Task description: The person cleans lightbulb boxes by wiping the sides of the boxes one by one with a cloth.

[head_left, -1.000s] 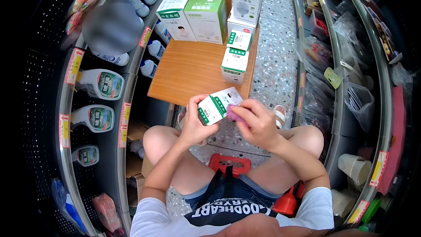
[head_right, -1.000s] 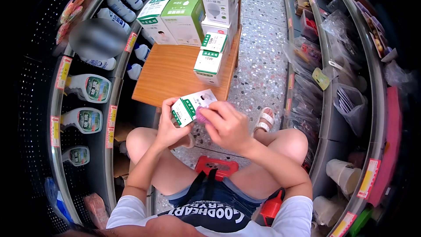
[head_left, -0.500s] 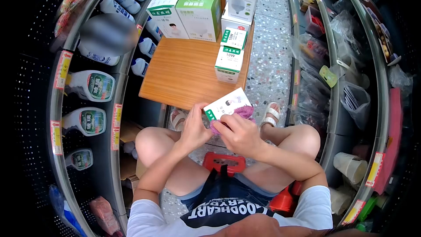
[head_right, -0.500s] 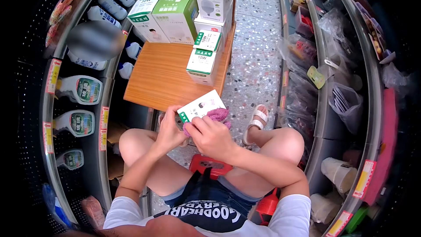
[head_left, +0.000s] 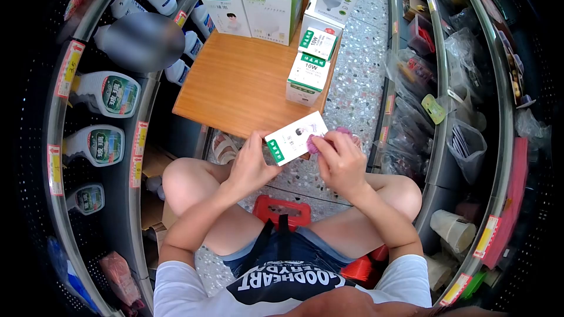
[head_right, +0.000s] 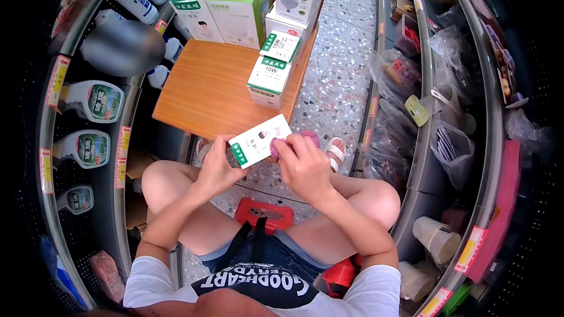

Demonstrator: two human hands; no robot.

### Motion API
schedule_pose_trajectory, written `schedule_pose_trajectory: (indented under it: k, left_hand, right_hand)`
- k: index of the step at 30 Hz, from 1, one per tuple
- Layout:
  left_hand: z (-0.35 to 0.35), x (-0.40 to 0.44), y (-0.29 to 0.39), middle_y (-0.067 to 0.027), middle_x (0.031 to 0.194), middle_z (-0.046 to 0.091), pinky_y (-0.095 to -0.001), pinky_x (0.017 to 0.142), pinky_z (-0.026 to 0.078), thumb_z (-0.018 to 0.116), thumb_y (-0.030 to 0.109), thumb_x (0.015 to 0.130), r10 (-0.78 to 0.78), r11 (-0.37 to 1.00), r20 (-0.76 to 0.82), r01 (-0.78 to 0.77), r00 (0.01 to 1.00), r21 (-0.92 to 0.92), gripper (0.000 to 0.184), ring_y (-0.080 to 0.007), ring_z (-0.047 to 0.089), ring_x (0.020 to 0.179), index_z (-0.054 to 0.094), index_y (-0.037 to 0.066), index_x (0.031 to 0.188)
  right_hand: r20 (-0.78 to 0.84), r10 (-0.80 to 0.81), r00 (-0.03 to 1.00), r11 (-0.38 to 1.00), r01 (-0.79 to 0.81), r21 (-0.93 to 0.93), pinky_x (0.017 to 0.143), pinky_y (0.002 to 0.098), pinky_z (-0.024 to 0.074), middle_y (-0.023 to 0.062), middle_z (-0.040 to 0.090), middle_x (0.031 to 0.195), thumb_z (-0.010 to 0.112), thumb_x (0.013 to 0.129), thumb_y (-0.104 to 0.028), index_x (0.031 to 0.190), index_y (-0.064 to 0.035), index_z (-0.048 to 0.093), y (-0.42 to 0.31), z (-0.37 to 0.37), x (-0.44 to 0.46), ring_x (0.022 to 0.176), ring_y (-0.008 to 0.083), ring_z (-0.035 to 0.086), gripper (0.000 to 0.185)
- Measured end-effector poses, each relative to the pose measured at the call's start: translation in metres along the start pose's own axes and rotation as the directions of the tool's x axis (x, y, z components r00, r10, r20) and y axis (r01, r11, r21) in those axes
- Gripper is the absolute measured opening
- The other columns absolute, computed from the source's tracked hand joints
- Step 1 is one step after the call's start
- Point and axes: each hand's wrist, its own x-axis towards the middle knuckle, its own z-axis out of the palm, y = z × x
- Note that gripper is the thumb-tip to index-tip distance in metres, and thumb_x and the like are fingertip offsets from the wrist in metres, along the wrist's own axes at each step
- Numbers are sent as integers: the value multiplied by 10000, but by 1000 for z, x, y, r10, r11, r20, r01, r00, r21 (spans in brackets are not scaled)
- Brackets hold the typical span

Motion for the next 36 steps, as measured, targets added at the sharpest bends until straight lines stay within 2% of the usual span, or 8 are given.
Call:
schedule_pose_trajectory:
  k: [2,7,11,15,18,21,27,36]
  left_hand:
    - [1,0,-3,-232,1138,634,-425,924,515,888,146,684,30,999,-9,-30,1000,26,698,-388,632,1113,472,-8,1222]
    - [-2,0,3,-242,1154,597,-460,924,497,821,82,685,11,1000,9,-11,1000,-14,677,-415,594,1125,469,-11,1255]
    - [-3,-1,-1,-238,1154,594,-460,933,494,821,86,686,15,1000,7,-15,1000,-19,694,-412,590,1135,463,-12,1273]
    - [-3,-2,2,-218,1154,600,-450,926,501,818,87,687,80,996,-34,-79,996,37,669,-399,595,1132,483,-8,1259]
    - [-1,-1,6,-205,1153,603,-439,917,509,813,79,679,117,991,-30,-114,993,76,654,-391,599,1123,499,-5,1246]
    - [1,0,10,-199,1146,604,-435,907,515,807,67,667,159,985,-27,-156,987,77,648,-390,602,1106,510,1,1239]
    - [2,1,11,-199,1134,601,-440,906,517,801,51,659,210,975,-22,-208,977,72,650,-398,600,1095,514,9,1240]
    - [5,0,1,-210,1151,592,-443,926,509,808,71,663,121,992,10,-121,993,41,682,-402,595,1121,482,-21,1256]
  right_hand:
    - [-22,23,999,1000,-23,-16,652,369,525,77,628,941,703,710,-13,1058,-81,723,8,-2,-1,810,265,642,356]
    - [-84,68,994,989,-78,-127,635,368,522,46,622,934,710,727,-47,1014,-91,718,22,-6,-1,807,241,634,291]
    - [-79,231,970,962,-240,-130,660,385,538,55,622,926,695,749,-43,999,-78,718,41,-12,-3,829,256,649,254]
    - [-148,104,983,994,-109,-26,654,363,540,64,631,932,705,743,-51,1026,-69,724,17,-22,7,821,256,653,285]
    - [-147,-102,984,993,109,42,640,344,531,76,639,953,715,700,-17,1041,-64,738,-7,-22,12,779,247,653,345]
    - [-109,-205,973,974,214,73,624,326,520,66,639,967,722,694,-39,1051,-65,727,-26,-10,14,780,224,647,358]
    - [34,-207,978,977,205,61,612,331,513,58,623,973,721,718,-82,1090,-66,700,-35,17,8,786,217,625,373]
    - [22,-46,999,999,46,-22,620,353,520,54,625,948,724,711,-65,1081,-77,721,-22,12,14,797,230,634,370]
